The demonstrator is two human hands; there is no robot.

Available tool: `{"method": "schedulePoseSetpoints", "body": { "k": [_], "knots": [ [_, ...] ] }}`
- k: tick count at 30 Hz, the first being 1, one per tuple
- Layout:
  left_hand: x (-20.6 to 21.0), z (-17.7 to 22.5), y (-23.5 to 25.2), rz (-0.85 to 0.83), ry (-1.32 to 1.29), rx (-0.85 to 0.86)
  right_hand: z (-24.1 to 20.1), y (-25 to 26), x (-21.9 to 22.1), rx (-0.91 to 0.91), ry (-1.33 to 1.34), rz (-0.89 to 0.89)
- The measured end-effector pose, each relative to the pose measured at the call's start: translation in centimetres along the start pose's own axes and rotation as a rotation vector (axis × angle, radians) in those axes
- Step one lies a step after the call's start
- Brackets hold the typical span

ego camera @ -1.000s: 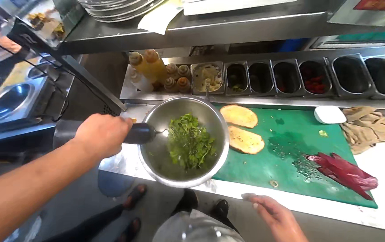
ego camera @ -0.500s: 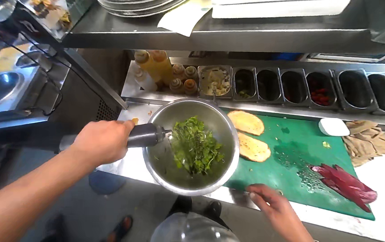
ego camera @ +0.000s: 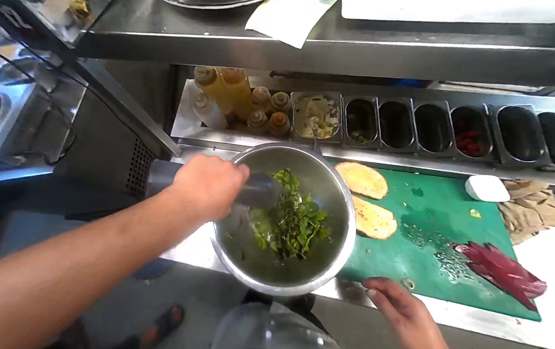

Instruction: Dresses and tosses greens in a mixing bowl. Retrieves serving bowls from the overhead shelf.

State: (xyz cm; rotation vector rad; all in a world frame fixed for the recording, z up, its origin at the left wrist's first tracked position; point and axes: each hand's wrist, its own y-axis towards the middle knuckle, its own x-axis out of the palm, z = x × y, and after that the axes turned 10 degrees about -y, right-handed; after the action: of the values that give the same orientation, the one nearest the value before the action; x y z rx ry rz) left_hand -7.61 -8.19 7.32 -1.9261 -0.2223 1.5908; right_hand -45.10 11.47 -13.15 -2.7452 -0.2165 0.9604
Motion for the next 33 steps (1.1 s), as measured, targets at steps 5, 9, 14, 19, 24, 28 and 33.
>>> {"method": "schedulePoseSetpoints", "body": {
  "k": [5, 9, 14, 19, 24, 28, 33],
  "knots": [
    [0.1, -0.2, 1.3, -0.009, -0.009, 0.065, -1.6, 0.4, -0.8, 0.036, 0.054, 0.027],
    [0.8, -1.6, 1.1, -0.019, 0.011, 0.094, -4.2, 2.3, -1.7, -0.041, 0.108, 0.080],
    [1.8, -3.5, 0.5, 0.025, -0.033, 0.094, -8.4, 8.2, -1.8, -0.262, 0.112, 0.151],
    [4.1, -7.7, -0.8, 0.087, -0.105, 0.056, -13.8, 15.0, -0.8, -0.261, -0.076, 0.123],
    [7.3, -12.7, 0.0, 0.471, -0.658, -0.041, -18.2, 22.7, 5.8, -0.087, -0.700, -0.400],
    [12.8, -13.7, 2.0, 0.821, -1.330, -0.187, -18.5, 21.3, 14.7, -0.359, -0.929, -0.688],
    [22.2, -12.7, 5.4, 1.110, -1.771, -0.177, -18.2, 22.0, 8.0, -0.286, -0.962, -0.527]
  ]
}}
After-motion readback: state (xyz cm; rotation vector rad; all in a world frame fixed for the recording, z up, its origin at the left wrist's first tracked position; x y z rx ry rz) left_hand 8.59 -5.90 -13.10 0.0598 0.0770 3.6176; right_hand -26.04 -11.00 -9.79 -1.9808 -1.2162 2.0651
